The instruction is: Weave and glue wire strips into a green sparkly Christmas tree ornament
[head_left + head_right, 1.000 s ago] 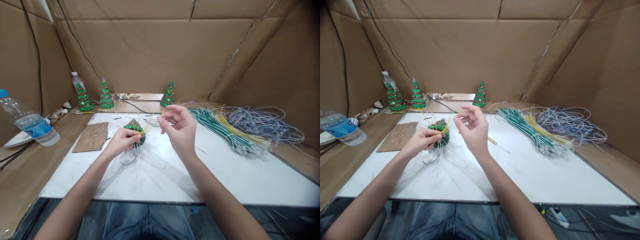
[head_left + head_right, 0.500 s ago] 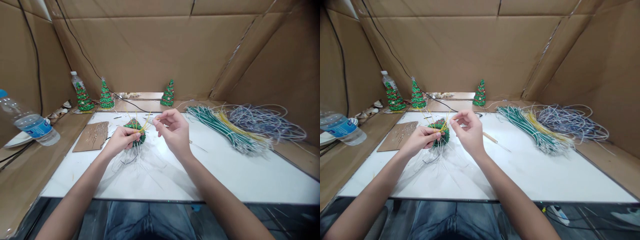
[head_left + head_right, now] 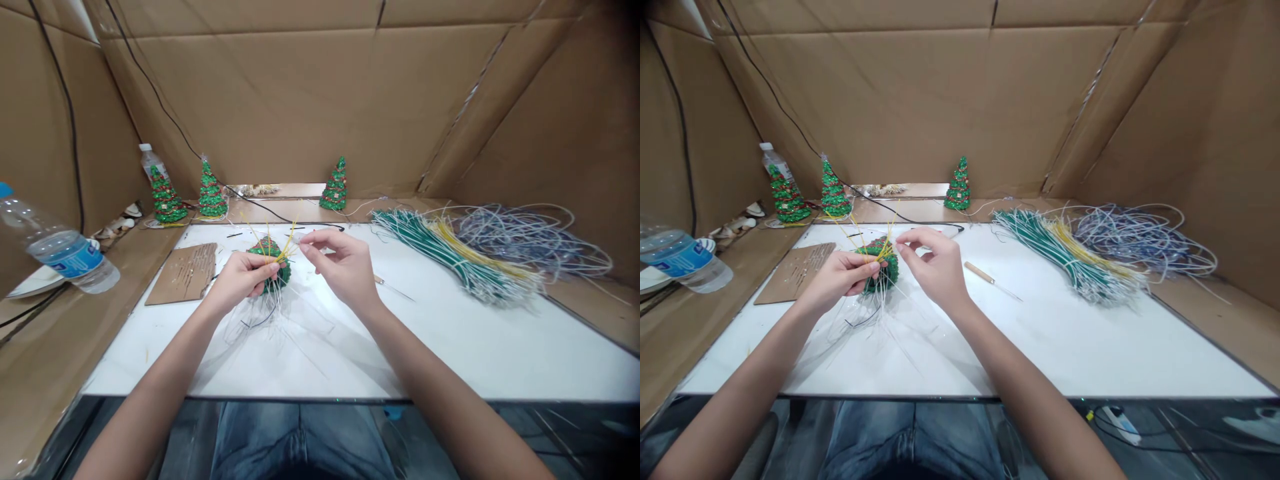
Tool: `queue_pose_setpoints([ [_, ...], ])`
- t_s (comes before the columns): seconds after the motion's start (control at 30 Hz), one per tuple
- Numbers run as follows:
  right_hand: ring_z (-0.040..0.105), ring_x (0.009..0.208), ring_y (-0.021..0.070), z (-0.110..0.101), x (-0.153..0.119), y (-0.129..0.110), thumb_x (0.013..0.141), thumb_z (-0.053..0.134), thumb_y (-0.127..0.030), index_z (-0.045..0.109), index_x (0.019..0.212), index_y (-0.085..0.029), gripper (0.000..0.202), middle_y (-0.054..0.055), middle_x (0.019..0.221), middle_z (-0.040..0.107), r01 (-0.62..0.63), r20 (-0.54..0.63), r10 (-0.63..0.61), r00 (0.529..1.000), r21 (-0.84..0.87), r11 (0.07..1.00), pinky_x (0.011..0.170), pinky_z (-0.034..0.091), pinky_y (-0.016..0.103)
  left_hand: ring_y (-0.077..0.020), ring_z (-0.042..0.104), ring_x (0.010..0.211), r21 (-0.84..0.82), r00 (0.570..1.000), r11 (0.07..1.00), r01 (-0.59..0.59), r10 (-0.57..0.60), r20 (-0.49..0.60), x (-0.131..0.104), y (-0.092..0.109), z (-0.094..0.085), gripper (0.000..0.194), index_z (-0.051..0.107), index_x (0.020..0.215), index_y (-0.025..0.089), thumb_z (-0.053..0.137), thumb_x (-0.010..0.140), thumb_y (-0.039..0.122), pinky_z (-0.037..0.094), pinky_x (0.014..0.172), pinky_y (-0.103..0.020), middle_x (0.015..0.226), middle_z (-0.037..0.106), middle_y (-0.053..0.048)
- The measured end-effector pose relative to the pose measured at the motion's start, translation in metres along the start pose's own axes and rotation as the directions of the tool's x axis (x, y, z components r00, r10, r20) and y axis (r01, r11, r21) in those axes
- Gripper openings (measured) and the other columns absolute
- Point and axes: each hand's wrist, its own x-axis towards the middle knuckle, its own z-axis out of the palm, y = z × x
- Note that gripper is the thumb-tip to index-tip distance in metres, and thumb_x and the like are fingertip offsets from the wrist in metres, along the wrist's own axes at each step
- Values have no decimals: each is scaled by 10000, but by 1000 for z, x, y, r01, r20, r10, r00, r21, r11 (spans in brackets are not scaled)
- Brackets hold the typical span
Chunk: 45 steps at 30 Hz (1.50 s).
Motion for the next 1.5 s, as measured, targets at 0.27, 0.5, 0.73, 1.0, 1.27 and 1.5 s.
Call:
queue_pose_setpoints([
  [0.27, 589, 641, 108, 0, -5, -3, 820, 577, -143, 615, 985, -209, 182, 9, 816, 679, 285, -43, -303, 952, -235, 929, 511, 507, 220, -3, 331, 319, -11, 1000, 1000, -3, 2, -11, 0, 2, 2, 335, 630, 608, 86, 733, 638, 404, 169, 321, -177, 620, 570, -22],
  [0.5, 619, 640, 125, 6, -11, 2, 840, 550, -134, 572, 1035, -220, 214, 20, 839, 687, 396, 30, -408, 912, -316, 862, 528, 528, 247, -9, 336, 333, 2, 1000, 1000, -5, 5, -3, 0, 0, 0, 339, 660, 642, 89, 731, 651, 421, 167, 330, -178, 596, 554, -9],
  [0.73, 605, 619, 133, 8, -12, 5, 846, 530, -137, 592, 1007, -209, 188, 49, 893, 696, 454, 102, -448, 888, -351, 819, 520, 515, 262, -8, 329, 334, -18, 1000, 1000, -15, 15, 13, 0, 0, -1, 344, 654, 641, 94, 730, 660, 429, 166, 334, -180, 565, 524, 16],
  [1.0, 586, 598, 122, 6, -10, 4, 844, 520, -130, 578, 1016, -199, 194, 27, 823, 678, 381, 89, -373, 923, -320, 867, 547, 506, 255, -12, 322, 328, -14, 1000, 1000, -12, 12, 9, 1, 0, 0, 354, 615, 608, 105, 735, 651, 435, 164, 334, -180, 523, 492, 26],
  [1.27, 640, 712, 161, 8, -12, 9, 863, 499, -118, 559, 1004, -202, 175, 53, 884, 684, 447, 134, -428, 894, -338, 828, 619, 527, 288, -11, 321, 334, -16, 1000, 1000, -6, 6, 11, 1, -1, 1, 361, 646, 641, 97, 742, 643, 445, 149, 335, -182, 553, 506, 16],
  [1.5, 634, 706, 155, 9, -12, 9, 866, 484, -101, 547, 981, -200, 164, 59, 881, 681, 511, 167, -485, 858, -358, 782, 607, 519, 279, -13, 326, 334, -13, 1000, 1000, -14, 14, 12, 1, -1, 0, 356, 661, 646, 93, 737, 652, 441, 162, 338, -176, 533, 495, 20],
])
